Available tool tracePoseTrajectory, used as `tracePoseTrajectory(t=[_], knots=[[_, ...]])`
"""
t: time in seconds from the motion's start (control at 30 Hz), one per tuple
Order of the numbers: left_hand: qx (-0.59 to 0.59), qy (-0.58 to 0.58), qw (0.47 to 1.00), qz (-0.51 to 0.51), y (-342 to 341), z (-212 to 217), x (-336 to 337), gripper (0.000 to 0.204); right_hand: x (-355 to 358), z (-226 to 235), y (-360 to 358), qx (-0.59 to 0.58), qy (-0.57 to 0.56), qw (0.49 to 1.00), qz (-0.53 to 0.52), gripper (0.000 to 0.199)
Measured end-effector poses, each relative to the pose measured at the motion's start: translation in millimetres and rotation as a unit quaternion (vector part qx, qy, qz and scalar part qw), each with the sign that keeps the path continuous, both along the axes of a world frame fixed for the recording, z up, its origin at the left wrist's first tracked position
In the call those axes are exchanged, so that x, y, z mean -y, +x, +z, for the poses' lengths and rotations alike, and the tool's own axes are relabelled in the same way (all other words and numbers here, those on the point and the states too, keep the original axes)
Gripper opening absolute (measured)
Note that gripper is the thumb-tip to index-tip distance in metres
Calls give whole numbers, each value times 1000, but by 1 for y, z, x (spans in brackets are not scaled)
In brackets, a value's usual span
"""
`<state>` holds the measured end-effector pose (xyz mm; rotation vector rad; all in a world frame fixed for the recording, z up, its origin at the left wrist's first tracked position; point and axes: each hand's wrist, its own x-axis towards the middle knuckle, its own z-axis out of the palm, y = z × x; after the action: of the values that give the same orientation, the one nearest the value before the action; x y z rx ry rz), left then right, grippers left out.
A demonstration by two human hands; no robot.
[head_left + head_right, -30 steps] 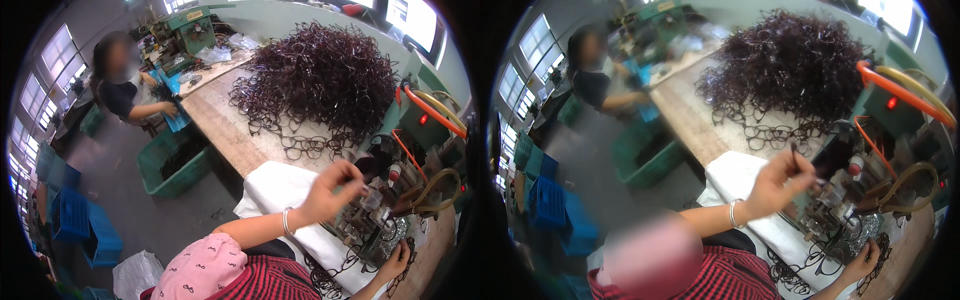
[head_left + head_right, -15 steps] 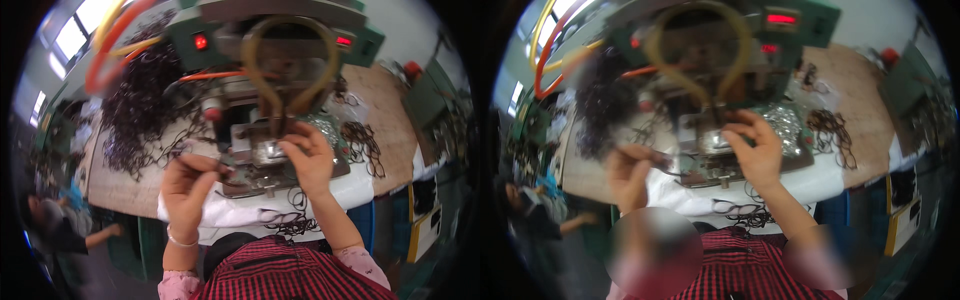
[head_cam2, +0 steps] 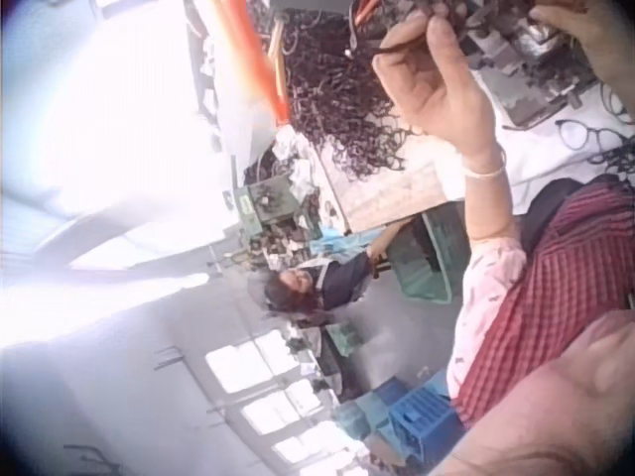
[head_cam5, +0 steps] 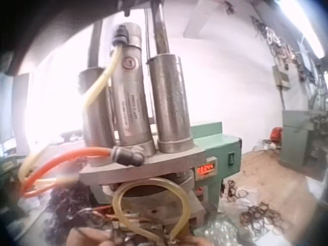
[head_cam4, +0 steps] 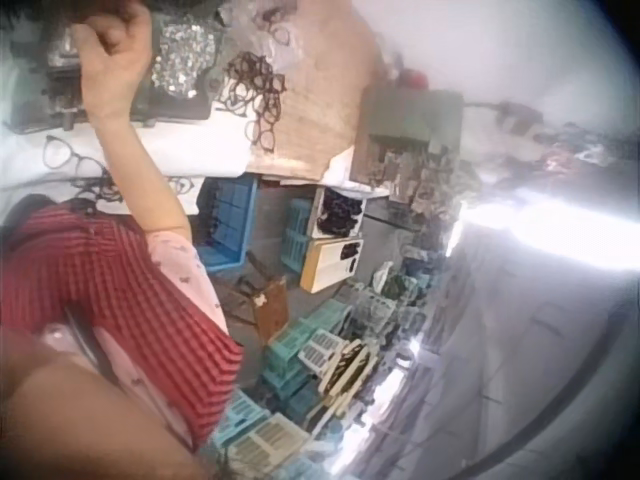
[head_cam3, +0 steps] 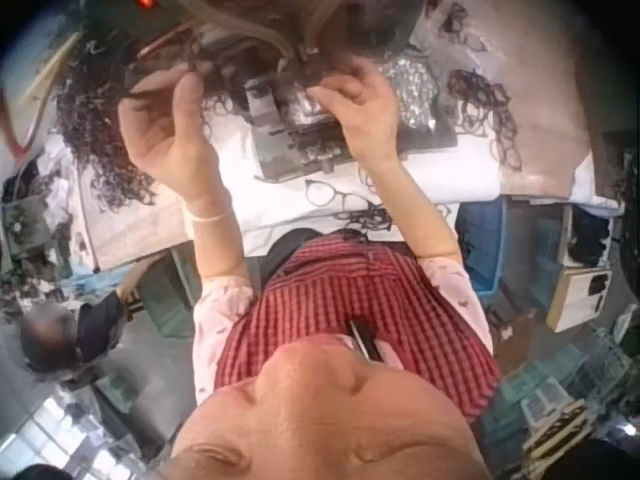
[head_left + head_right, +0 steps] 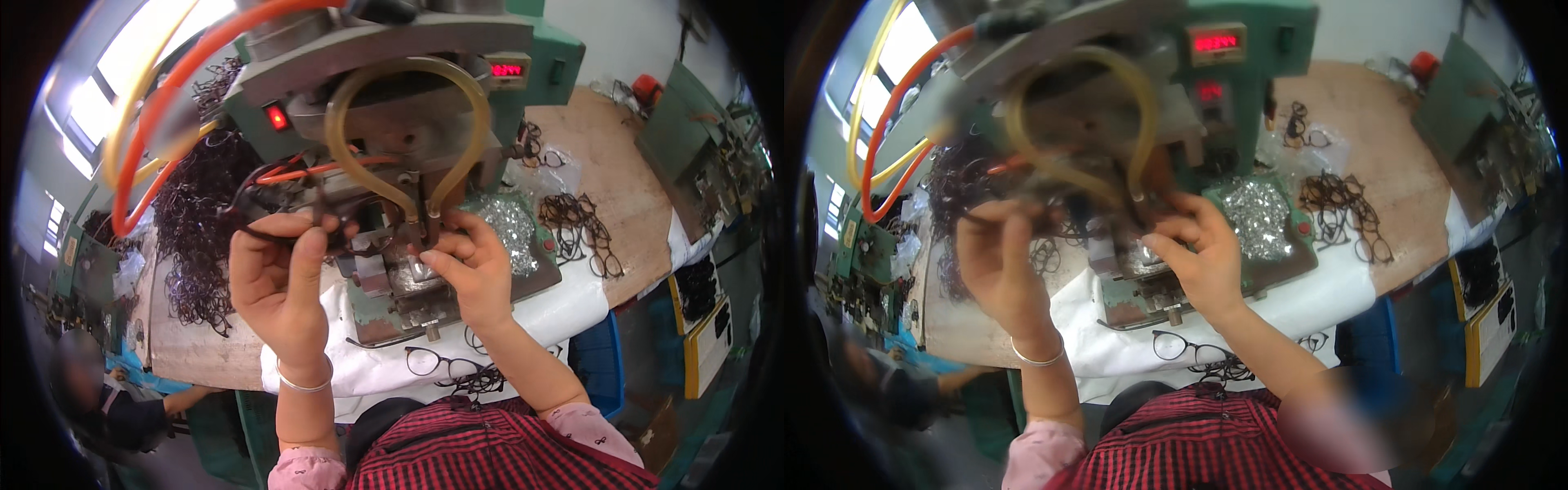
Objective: The person repeatedly picks up eyeglass frames and small metal components, places them into a press machine, and removes the assembled frames. The person works continuously at a bench in a factory setting, handling frames one at a time.
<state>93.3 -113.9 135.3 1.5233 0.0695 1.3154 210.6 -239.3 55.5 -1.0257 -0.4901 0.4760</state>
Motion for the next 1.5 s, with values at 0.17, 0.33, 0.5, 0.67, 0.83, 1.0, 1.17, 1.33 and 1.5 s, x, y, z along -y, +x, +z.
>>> tracePoseTrajectory(t=[0.17, 0.33, 0.5, 0.67, 0.83, 1.0, 1.17, 1.33, 1.5], knots=[[-11, 3, 1000, -14, -8, 3, 10, 13, 18, 24, -14, 30, -29, 999, 12, 54], [-88, 521, 849, 4, -22, -19, 26, 20, 54, 18, 31, 523, -291, 774, -204, 37], [-62, 622, 780, 25, 5, -46, 24, 22, 76, -63, 74, 516, -468, 669, -261, 17], [-58, 620, 782, -6, 6, -48, 17, 18, 71, -60, 93, 486, -391, 726, -289, 15], [-53, 609, 791, -15, 9, -48, 17, 14, 73, -77, 88, 520, -426, 695, -254, 16], [-88, 564, 821, -6, -6, -58, 26, 17, 64, -74, 91, 518, -430, 696, -249, 14], [-122, 471, 842, 231, -68, -63, 10, 21, 66, -95, 95, 469, -374, 753, -269, 14], [-178, 259, 873, 372, -54, -44, -91, 10, 89, -83, 100, 425, -449, 735, -278, 16], [-569, 204, 680, 416, -47, -127, -167, 27, 59, -81, 100, 363, -363, 830, -220, 17]])
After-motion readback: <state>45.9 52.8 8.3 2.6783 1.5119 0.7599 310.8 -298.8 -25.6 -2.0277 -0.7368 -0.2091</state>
